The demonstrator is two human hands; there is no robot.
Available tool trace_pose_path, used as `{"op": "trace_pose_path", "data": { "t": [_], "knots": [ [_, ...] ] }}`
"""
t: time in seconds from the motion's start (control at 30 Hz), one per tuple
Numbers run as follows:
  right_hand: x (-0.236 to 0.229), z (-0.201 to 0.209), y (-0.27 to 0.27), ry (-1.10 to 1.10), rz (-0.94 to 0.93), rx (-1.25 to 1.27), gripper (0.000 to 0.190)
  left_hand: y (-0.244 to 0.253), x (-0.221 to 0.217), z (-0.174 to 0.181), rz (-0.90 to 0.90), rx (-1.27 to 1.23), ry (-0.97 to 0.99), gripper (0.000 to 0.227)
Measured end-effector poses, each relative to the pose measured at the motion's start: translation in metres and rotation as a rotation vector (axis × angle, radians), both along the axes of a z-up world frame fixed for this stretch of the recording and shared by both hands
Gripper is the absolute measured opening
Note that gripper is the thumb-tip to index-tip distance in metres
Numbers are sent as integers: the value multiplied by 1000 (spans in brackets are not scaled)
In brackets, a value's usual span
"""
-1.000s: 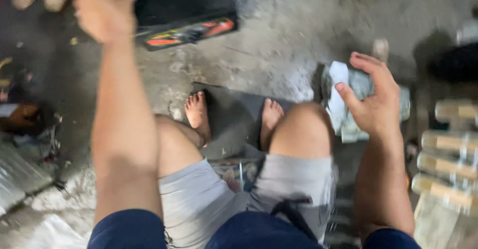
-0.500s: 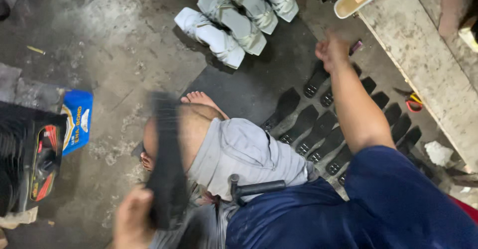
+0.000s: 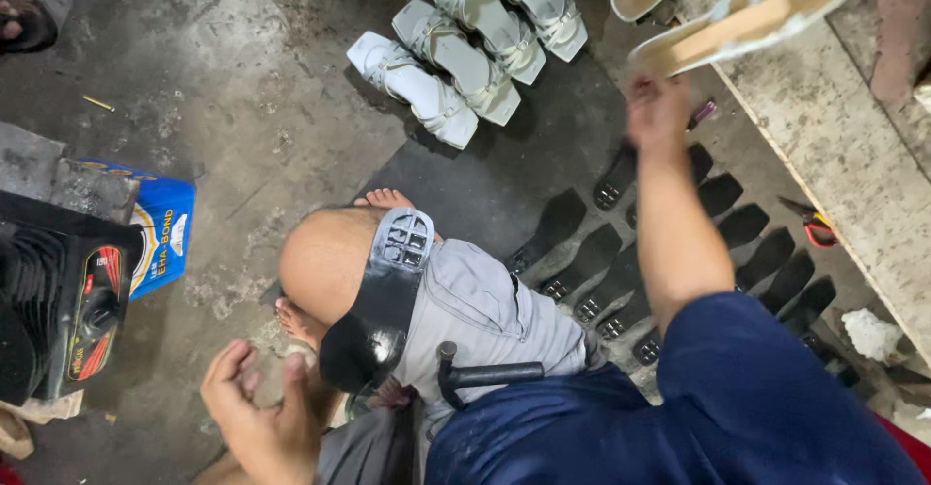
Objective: The person assembles sandals by attaching black soles to white straps. They use a handheld tool to press the sole and strap together, repeating the process for multiple units.
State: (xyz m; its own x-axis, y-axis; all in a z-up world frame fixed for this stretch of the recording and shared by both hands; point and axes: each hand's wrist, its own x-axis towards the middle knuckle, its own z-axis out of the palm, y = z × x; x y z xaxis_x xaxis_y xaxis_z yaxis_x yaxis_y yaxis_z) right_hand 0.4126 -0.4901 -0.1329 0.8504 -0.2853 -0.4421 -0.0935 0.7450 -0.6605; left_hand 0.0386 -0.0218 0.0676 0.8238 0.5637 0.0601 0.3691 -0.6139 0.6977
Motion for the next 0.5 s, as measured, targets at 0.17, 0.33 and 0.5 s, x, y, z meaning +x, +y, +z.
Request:
{"op": "trace_pose_path", "data": {
  "t": [0.17, 0.33, 0.5],
  "knots": [
    [-67, 36, 119, -546, 397, -125, 11, -74, 51, 44, -254, -934, -155, 52],
    [-103, 128, 217, -878, 837, -412, 16, -135, 69, 40, -329, -2225, -189, 105],
    [-113, 238, 269, -989, 1062, -827, 27, -97, 58, 48, -346, -1947, -534, 108]
  ]
}}
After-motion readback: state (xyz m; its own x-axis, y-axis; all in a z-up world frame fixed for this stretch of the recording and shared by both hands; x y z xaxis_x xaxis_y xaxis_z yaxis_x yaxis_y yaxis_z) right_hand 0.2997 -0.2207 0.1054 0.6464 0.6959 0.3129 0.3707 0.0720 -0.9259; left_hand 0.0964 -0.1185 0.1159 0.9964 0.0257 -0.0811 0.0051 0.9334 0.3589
